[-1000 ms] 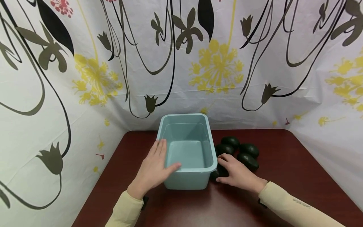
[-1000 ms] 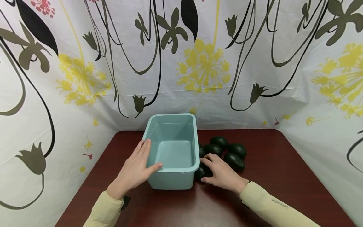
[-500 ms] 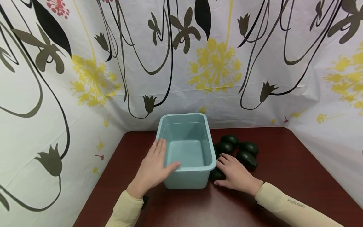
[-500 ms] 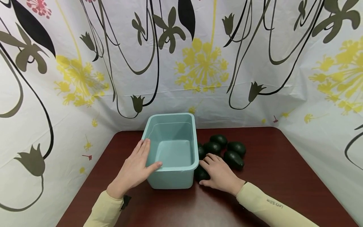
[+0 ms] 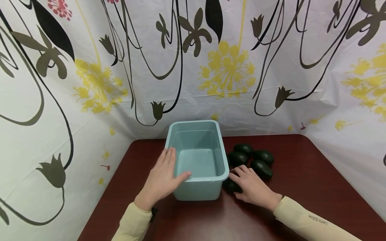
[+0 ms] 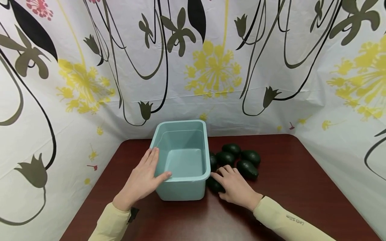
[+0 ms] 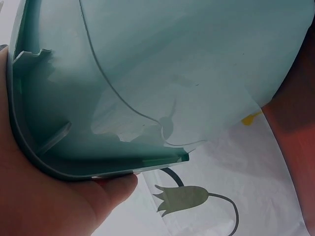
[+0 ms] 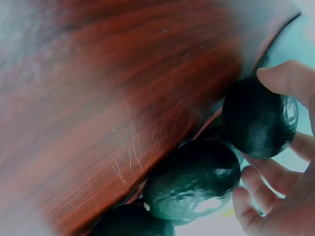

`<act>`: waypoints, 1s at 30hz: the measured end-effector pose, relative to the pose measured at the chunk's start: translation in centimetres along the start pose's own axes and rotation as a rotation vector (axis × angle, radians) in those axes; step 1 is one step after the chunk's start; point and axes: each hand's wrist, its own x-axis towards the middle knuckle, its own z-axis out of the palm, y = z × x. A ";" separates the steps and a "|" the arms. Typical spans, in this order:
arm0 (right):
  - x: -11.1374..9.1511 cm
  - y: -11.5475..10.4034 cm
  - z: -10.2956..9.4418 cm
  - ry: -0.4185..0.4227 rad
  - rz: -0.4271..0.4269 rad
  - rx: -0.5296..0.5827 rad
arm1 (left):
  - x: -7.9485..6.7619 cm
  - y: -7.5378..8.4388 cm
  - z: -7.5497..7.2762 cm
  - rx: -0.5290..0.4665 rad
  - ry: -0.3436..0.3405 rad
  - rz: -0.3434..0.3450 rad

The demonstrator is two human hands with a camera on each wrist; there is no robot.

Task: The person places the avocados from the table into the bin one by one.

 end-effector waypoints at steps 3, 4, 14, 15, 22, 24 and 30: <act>0.2 -0.1 0.0 0.000 -0.004 0.021 | 0.0 -0.1 0.0 -0.004 -0.002 -0.002; 0.2 -0.1 0.1 -0.002 -0.002 0.034 | 0.0 -0.1 0.1 -0.007 -0.003 -0.004; 0.3 -0.2 0.6 -0.038 0.130 0.229 | -0.1 0.1 0.2 -0.015 -0.024 -0.020; 0.3 -0.3 0.5 -0.041 0.150 0.250 | -0.1 0.1 0.2 -0.013 -0.024 -0.020; 0.0 0.0 -0.2 -0.007 0.262 0.364 | -0.1 0.1 0.0 0.005 -0.023 -0.016; 0.0 0.1 -0.5 0.007 0.280 0.383 | -0.1 0.1 0.0 0.007 -0.024 -0.016; -0.2 0.7 -1.1 0.048 0.293 0.397 | 0.0 0.1 -0.1 0.013 -0.021 -0.014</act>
